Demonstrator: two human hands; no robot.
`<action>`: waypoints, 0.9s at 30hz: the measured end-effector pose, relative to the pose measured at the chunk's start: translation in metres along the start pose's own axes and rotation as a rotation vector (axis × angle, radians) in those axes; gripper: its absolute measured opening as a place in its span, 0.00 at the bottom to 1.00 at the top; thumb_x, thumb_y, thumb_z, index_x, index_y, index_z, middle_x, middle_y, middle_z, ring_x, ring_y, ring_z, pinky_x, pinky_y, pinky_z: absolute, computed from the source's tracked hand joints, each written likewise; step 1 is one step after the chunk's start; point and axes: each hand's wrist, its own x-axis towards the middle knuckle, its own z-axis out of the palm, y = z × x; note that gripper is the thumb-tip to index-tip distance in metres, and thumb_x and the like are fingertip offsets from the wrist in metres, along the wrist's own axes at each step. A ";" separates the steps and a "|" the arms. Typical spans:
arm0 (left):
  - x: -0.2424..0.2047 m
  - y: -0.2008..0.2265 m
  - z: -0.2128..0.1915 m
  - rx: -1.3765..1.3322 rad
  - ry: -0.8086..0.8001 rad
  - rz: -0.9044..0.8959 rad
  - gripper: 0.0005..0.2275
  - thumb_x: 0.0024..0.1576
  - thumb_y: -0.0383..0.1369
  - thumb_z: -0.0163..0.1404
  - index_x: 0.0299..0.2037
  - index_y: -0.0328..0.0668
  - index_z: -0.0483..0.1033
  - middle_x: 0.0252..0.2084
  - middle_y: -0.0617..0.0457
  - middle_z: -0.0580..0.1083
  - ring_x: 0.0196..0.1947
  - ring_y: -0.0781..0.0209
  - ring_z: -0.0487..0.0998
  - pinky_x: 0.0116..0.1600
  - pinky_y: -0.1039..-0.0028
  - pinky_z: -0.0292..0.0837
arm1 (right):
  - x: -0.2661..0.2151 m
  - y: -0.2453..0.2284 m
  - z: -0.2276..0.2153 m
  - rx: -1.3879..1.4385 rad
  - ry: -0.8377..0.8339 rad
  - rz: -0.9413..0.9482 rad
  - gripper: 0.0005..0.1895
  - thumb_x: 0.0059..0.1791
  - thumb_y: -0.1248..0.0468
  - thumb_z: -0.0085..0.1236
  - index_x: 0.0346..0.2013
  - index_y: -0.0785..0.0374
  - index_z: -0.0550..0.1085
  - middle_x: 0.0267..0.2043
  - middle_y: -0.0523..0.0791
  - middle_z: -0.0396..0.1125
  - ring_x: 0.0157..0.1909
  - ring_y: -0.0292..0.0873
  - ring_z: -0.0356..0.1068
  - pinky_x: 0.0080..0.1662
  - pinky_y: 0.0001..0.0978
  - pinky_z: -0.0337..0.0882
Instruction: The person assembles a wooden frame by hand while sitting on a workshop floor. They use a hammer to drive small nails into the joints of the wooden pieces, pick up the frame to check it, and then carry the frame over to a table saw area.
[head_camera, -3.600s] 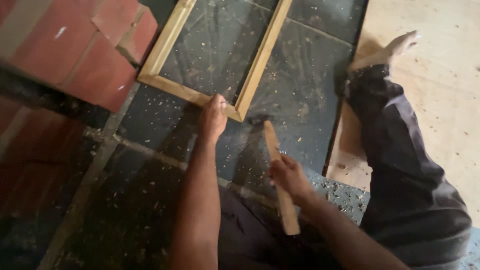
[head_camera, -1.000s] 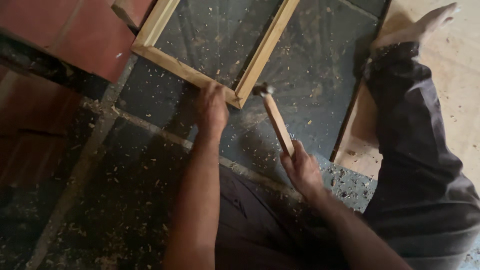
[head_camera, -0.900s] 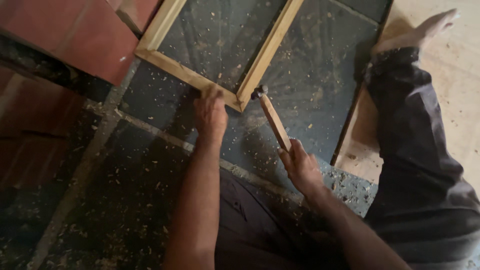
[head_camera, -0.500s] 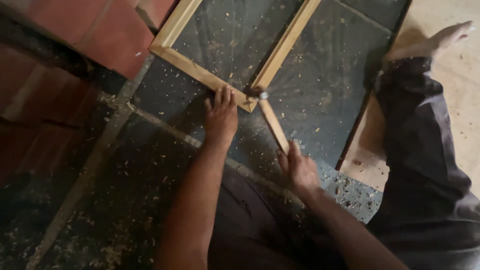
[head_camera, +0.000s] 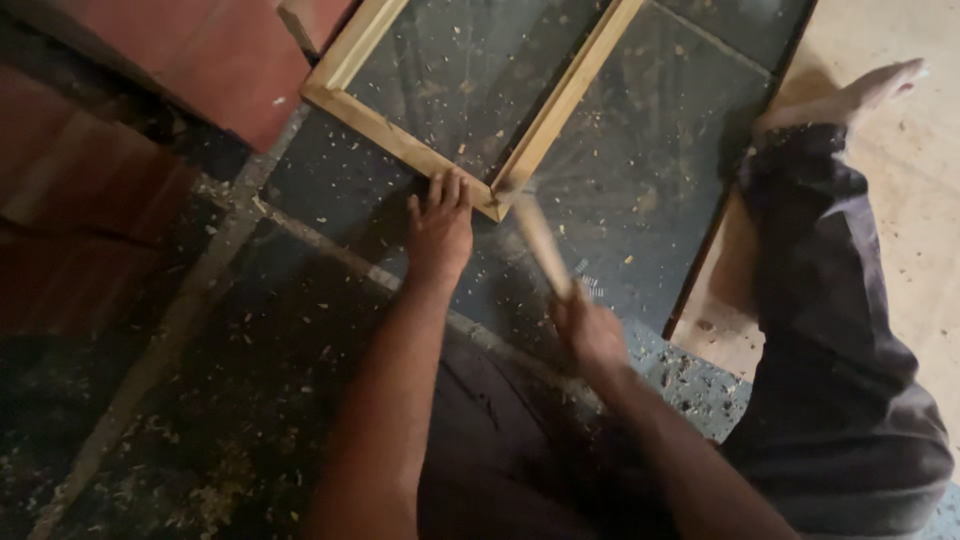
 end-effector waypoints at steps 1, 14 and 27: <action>0.001 0.001 -0.002 -0.016 0.014 -0.010 0.23 0.65 0.33 0.38 0.72 0.43 0.56 0.77 0.51 0.53 0.77 0.50 0.50 0.71 0.41 0.51 | 0.015 -0.002 -0.001 -0.203 -0.138 0.048 0.20 0.56 0.59 0.51 0.56 0.70 0.65 0.23 0.50 0.69 0.19 0.45 0.64 0.23 0.43 0.69; 0.000 0.001 0.006 -0.012 0.079 0.011 0.23 0.63 0.32 0.41 0.69 0.43 0.60 0.75 0.50 0.55 0.75 0.49 0.52 0.68 0.39 0.52 | 0.012 0.012 0.010 -0.165 -0.127 0.200 0.15 0.56 0.59 0.52 0.53 0.64 0.66 0.26 0.48 0.70 0.21 0.47 0.68 0.25 0.45 0.69; -0.005 -0.003 -0.001 0.025 0.128 0.032 0.24 0.62 0.33 0.44 0.70 0.43 0.61 0.76 0.51 0.54 0.75 0.50 0.53 0.70 0.41 0.54 | -0.036 -0.018 -0.062 0.360 0.338 -0.293 0.11 0.59 0.64 0.39 0.47 0.70 0.67 0.25 0.41 0.69 0.19 0.29 0.66 0.20 0.24 0.66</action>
